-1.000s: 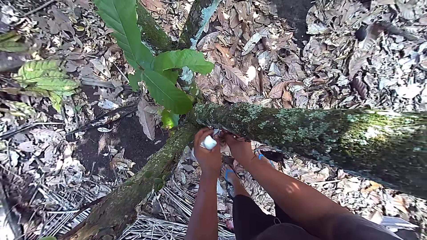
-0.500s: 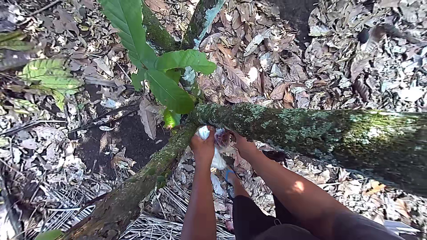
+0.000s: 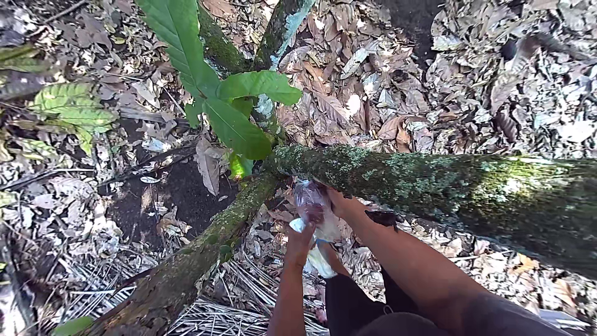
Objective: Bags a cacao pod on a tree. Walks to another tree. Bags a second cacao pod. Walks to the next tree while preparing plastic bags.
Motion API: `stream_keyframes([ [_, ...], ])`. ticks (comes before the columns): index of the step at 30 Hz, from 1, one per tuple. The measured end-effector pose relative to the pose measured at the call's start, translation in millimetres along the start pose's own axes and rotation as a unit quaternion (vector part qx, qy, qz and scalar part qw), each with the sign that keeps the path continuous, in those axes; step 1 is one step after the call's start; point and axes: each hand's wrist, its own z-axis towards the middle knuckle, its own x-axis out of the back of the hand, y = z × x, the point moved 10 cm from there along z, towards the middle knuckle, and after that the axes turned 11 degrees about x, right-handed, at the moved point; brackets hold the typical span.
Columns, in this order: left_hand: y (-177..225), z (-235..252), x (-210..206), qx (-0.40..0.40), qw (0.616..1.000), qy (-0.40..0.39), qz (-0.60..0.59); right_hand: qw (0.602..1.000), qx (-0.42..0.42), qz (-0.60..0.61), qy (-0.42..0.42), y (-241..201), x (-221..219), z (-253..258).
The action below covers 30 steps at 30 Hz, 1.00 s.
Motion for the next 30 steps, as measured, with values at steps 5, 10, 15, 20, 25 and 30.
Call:
stream_keyframes([
  [5, 7, -30, -9, 0.008, 1.0, 0.005, -0.02, 0.976, -0.124, 0.167, -0.066, 56, -12, 39],
  [10, 7, -21, -3, -0.009, 1.0, 0.005, -0.016, 0.961, -0.157, 0.194, -0.119, 59, -30, 48],
  [15, 13, -20, 0, -0.031, 0.999, -0.01, -0.03, 0.972, -0.049, 0.219, -0.07, 54, -13, 56],
  [20, 13, -21, 1, -0.028, 0.999, -0.015, -0.034, 0.971, 0.129, 0.197, 0.05, 25, 10, 32],
  [25, 17, -16, 1, -0.037, 0.999, -0.021, -0.016, 0.983, 0.148, 0.09, 0.063, 13, 7, 33],
  [30, 24, -9, 3, -0.059, 0.998, -0.021, 0.01, 0.976, 0.022, 0.217, -0.02, 27, -11, 47],
])
